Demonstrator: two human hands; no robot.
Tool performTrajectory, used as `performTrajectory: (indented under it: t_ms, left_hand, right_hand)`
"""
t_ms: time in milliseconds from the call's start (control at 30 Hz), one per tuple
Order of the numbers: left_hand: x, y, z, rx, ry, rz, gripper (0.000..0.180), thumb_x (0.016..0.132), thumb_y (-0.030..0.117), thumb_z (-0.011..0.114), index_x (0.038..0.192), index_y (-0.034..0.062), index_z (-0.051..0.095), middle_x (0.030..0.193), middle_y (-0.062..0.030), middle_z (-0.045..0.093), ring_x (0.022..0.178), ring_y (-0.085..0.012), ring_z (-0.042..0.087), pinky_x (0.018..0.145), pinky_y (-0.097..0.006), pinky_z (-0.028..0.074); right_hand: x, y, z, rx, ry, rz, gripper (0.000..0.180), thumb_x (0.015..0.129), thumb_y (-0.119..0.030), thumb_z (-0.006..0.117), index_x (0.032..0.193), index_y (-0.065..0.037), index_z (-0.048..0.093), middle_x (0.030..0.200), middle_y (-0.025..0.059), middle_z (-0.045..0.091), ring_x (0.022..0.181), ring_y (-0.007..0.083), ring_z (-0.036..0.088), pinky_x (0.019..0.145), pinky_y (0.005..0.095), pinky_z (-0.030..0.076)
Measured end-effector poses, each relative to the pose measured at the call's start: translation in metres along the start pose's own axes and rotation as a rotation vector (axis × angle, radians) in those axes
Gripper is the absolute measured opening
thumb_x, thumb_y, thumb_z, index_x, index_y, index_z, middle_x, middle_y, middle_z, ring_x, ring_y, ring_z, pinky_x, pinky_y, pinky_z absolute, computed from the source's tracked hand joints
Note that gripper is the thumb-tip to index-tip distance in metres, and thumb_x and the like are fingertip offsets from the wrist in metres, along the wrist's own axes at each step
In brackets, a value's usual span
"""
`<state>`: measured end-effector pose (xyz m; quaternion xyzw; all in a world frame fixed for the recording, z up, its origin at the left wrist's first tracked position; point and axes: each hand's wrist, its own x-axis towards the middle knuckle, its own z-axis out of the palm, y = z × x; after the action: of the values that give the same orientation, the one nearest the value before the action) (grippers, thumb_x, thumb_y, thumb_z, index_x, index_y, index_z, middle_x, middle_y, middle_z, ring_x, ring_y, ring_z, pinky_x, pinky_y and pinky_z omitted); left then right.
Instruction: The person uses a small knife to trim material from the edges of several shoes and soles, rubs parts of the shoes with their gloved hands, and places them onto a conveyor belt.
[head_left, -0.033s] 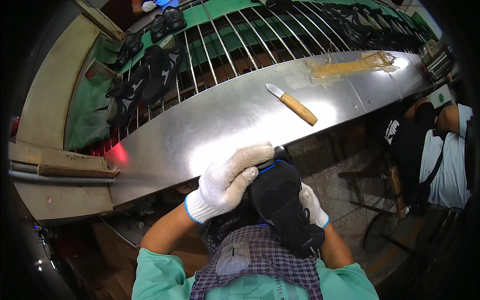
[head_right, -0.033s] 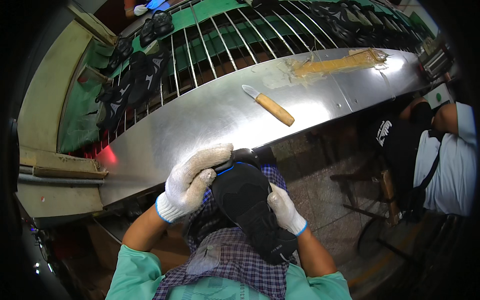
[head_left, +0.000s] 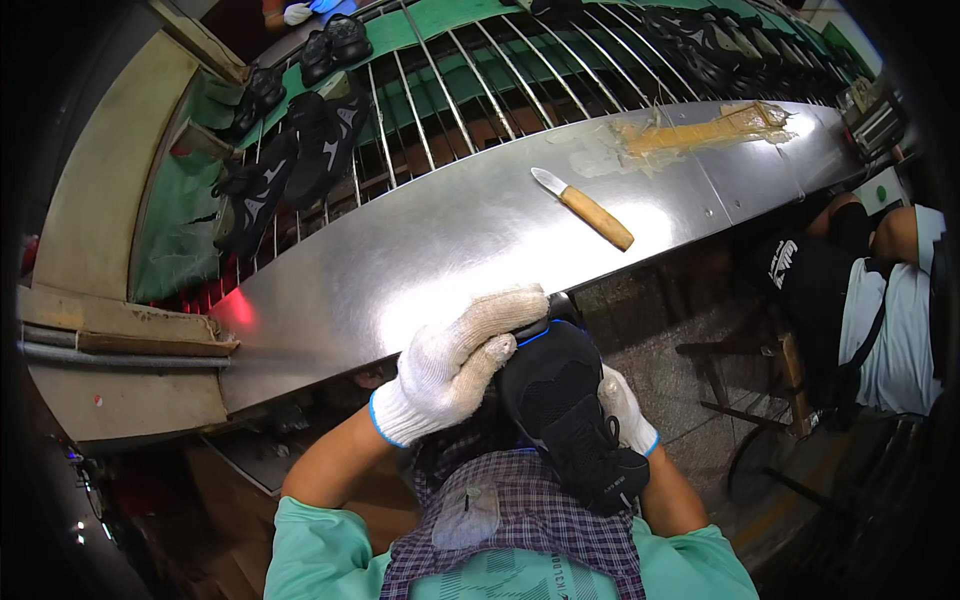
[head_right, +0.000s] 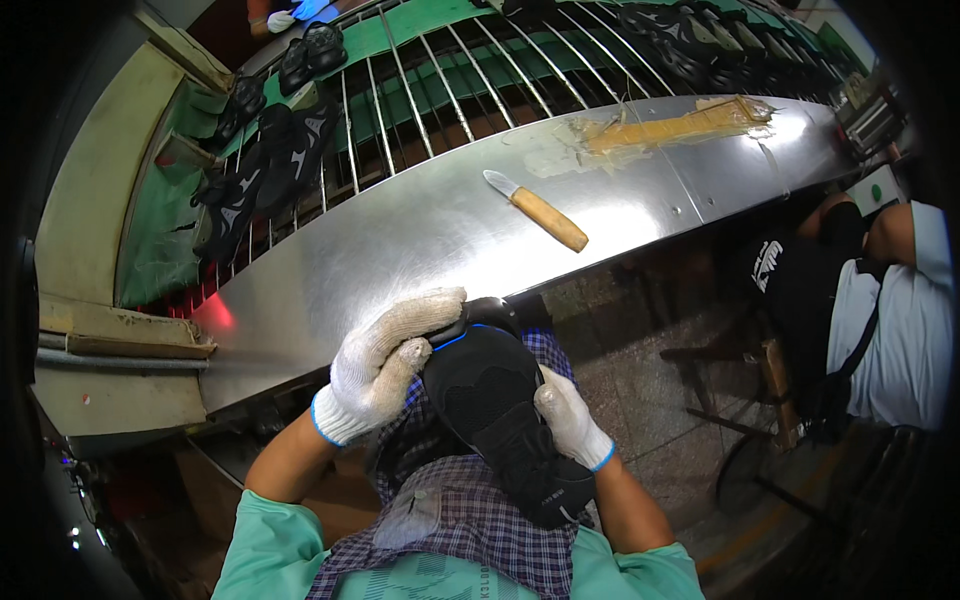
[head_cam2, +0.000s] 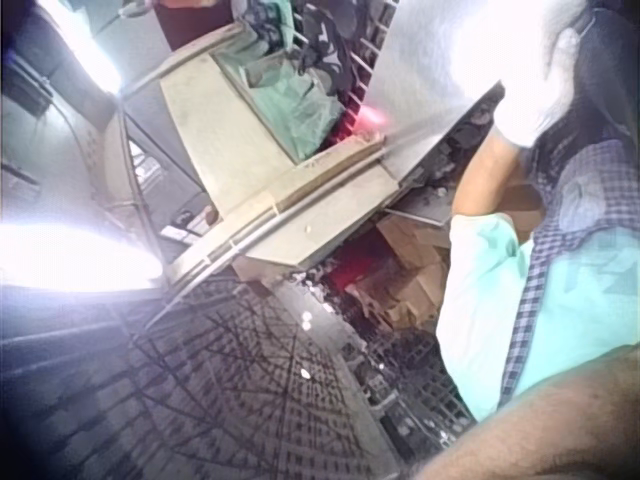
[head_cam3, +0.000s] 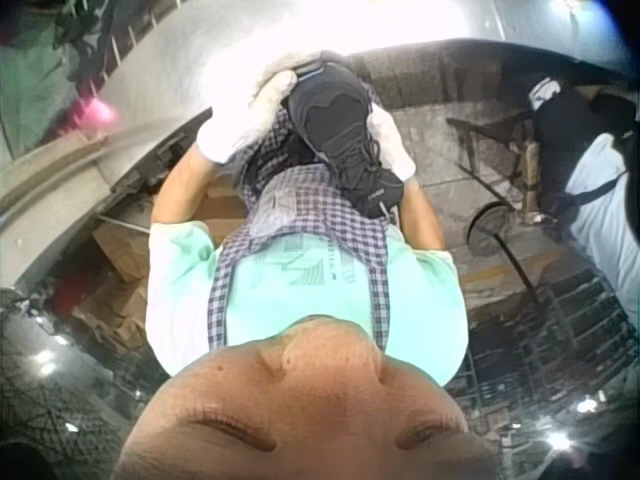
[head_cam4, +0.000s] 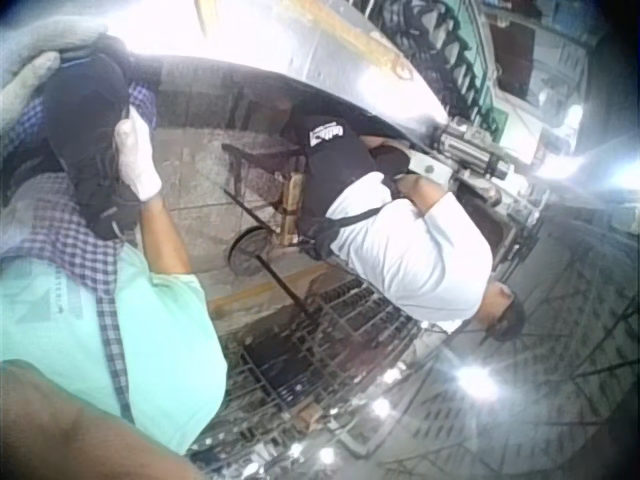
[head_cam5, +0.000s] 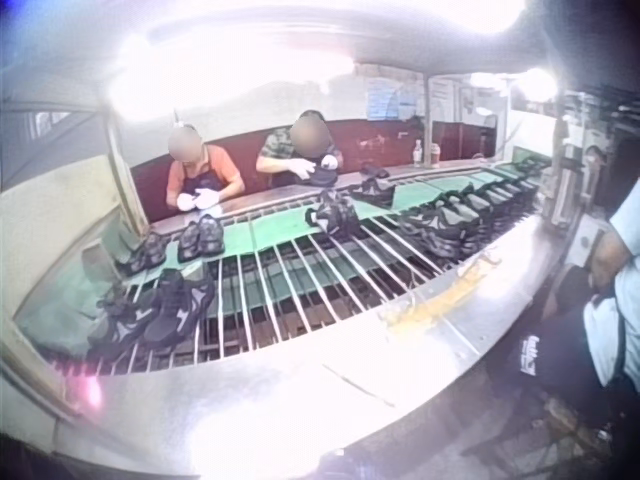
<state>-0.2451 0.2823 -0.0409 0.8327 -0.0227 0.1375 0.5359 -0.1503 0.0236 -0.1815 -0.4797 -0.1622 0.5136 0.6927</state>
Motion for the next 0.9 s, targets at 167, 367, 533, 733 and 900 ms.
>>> performTrajectory:
  t_ms: [167, 367, 533, 733, 900]
  left_hand:
    - [-0.002, 0.001, -0.001, 0.005, -0.014, -0.013, 0.037, 0.11, 0.005, 0.05, 0.142, -0.011, 0.061, 0.143, -0.0263, 0.067, 0.131, -0.034, 0.068, 0.114, -0.043, 0.053]
    - [-0.003, 0.003, -0.003, 0.091, -0.007, 0.047, 0.036, 0.112, 0.009, 0.051, 0.14, -0.0109, 0.062, 0.138, -0.0256, 0.07, 0.126, -0.0322, 0.072, 0.11, -0.041, 0.055]
    - [-0.003, -0.011, 0.004, 0.045, 0.009, 0.157, 0.04, 0.111, 0.015, 0.057, 0.141, -0.0102, 0.061, 0.138, -0.025, 0.07, 0.125, -0.0324, 0.072, 0.109, -0.042, 0.056]
    - [0.016, -0.03, -0.01, -0.112, -0.267, 0.191, 0.069, 0.102, 0.029, 0.074, 0.154, -0.0089, 0.049, 0.155, -0.0268, 0.057, 0.145, -0.0359, 0.057, 0.122, -0.048, 0.043]
    - [-0.041, -0.086, 0.051, -0.132, -0.011, 0.081, 0.109, 0.083, 0.006, 0.08, 0.17, -0.0027, 0.014, 0.166, -0.0333, 0.04, 0.154, -0.0433, 0.045, 0.128, -0.047, 0.037]
  right_hand:
    - [0.002, -0.004, 0.006, -0.001, 0.004, -0.058, 0.107, 0.101, -0.078, 0.054, 0.155, 0.013, 0.047, 0.153, 0.0219, 0.06, 0.143, 0.0281, 0.056, 0.12, 0.0382, 0.043]
    - [0.001, -0.003, 0.008, -0.019, 0.05, -0.059, 0.107, 0.1, -0.079, 0.056, 0.155, 0.013, 0.047, 0.155, 0.0221, 0.059, 0.144, 0.0289, 0.056, 0.121, 0.0391, 0.042]
    - [-0.001, 0.001, 0.01, 0.082, 0.04, -0.053, 0.104, 0.1, -0.075, 0.059, 0.157, 0.01, 0.047, 0.152, 0.0216, 0.06, 0.14, 0.0285, 0.059, 0.12, 0.0403, 0.045]
    - [0.003, 0.016, -0.009, 0.327, 0.013, 0.142, 0.086, 0.109, -0.068, 0.048, 0.162, 0.0, 0.045, 0.15, 0.0189, 0.062, 0.132, 0.0298, 0.063, 0.116, 0.0408, 0.051]
    - [-0.013, -0.001, 0.001, 0.474, 0.147, 0.102, 0.083, 0.11, -0.068, 0.043, 0.161, -0.003, 0.046, 0.149, 0.0179, 0.062, 0.13, 0.0311, 0.064, 0.113, 0.0421, 0.052]
